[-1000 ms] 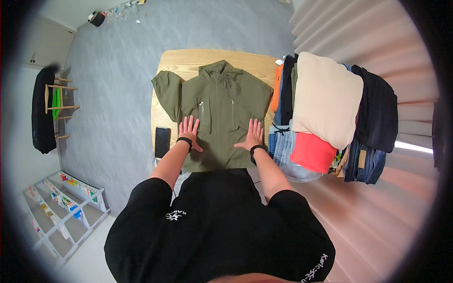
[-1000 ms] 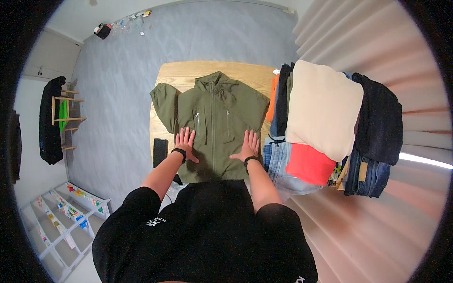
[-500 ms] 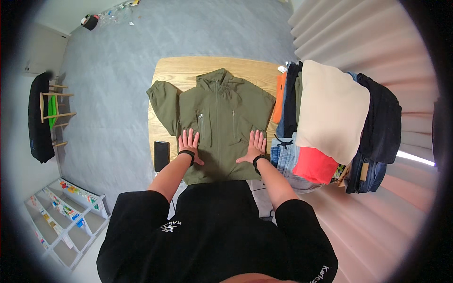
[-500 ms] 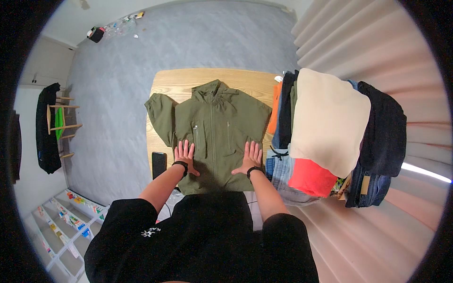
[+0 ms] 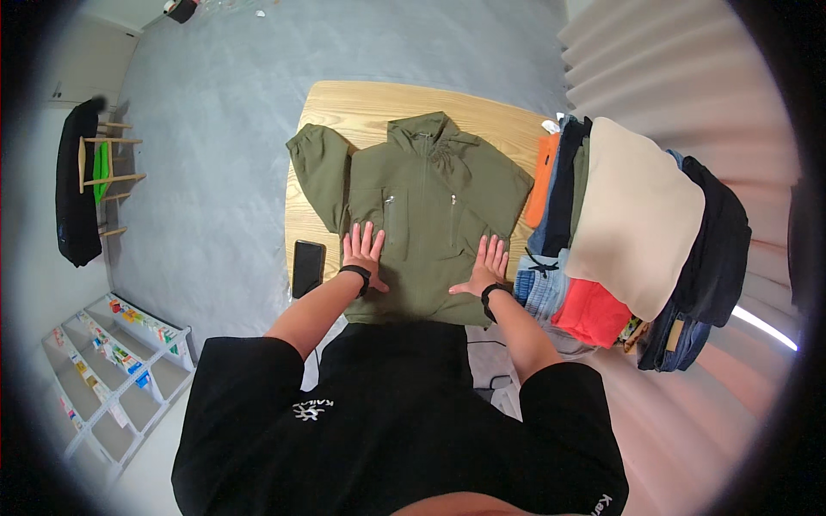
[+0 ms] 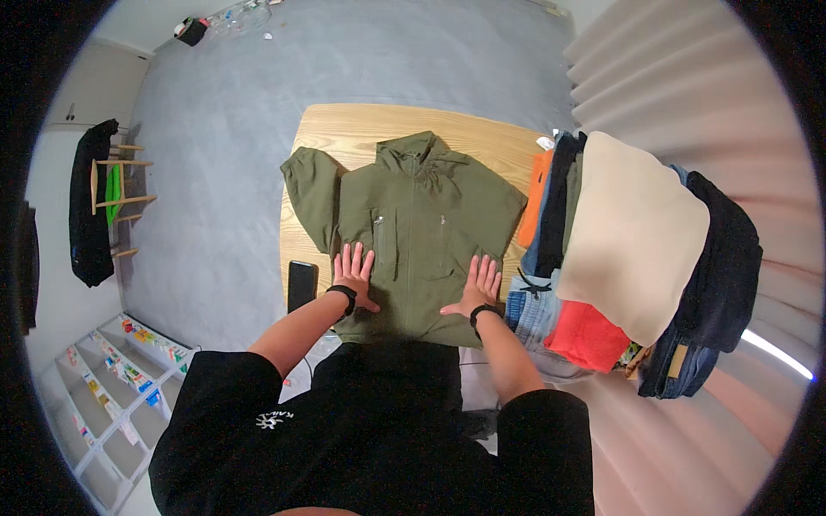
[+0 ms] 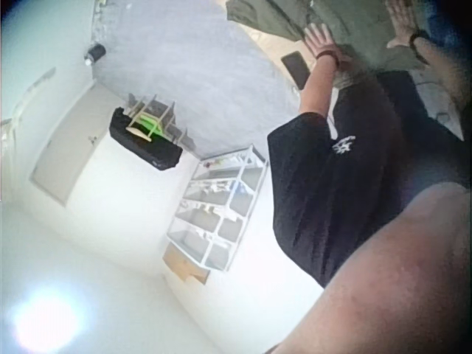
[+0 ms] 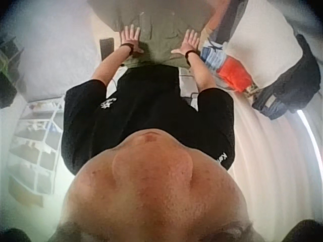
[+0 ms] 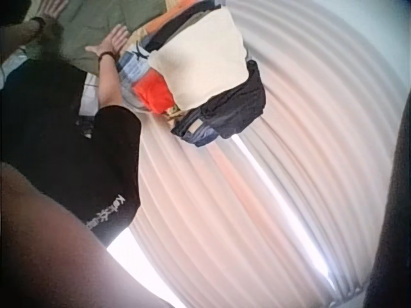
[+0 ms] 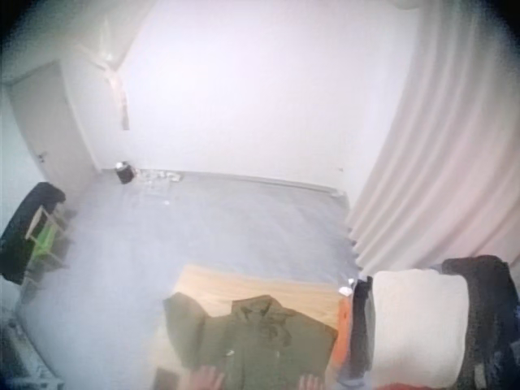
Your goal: Fold various items of clothing and place them in a bag or stack.
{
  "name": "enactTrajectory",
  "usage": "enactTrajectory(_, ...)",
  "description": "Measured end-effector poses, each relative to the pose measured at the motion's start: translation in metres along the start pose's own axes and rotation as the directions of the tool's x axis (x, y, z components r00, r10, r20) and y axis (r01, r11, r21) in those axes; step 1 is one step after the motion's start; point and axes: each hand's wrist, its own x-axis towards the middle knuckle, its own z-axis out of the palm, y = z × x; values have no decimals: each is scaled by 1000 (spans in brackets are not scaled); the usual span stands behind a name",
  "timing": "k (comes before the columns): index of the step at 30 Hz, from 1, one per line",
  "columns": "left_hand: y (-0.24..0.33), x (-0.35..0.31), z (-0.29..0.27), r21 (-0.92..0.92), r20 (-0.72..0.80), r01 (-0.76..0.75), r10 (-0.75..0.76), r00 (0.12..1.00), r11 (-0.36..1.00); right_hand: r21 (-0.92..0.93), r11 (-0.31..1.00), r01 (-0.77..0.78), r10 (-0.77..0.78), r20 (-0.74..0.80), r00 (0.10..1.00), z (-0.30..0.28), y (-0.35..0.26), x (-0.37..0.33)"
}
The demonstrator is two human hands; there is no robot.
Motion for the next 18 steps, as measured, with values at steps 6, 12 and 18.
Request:
enactTrajectory(6,2,0,-5,20,47,13,-14,999,1000,1,1000,-16,16,28,999,-2,-2,1)
enactTrajectory(12,1,1,-3,8,17,-26,26,1000,1000,29,1000,0,-1,42,999,1,-1,4)
enactTrajectory(18,2,4,-2,30,52,-6,4,999,1000,-14,999,-31,32,50,998,0,-2,4)
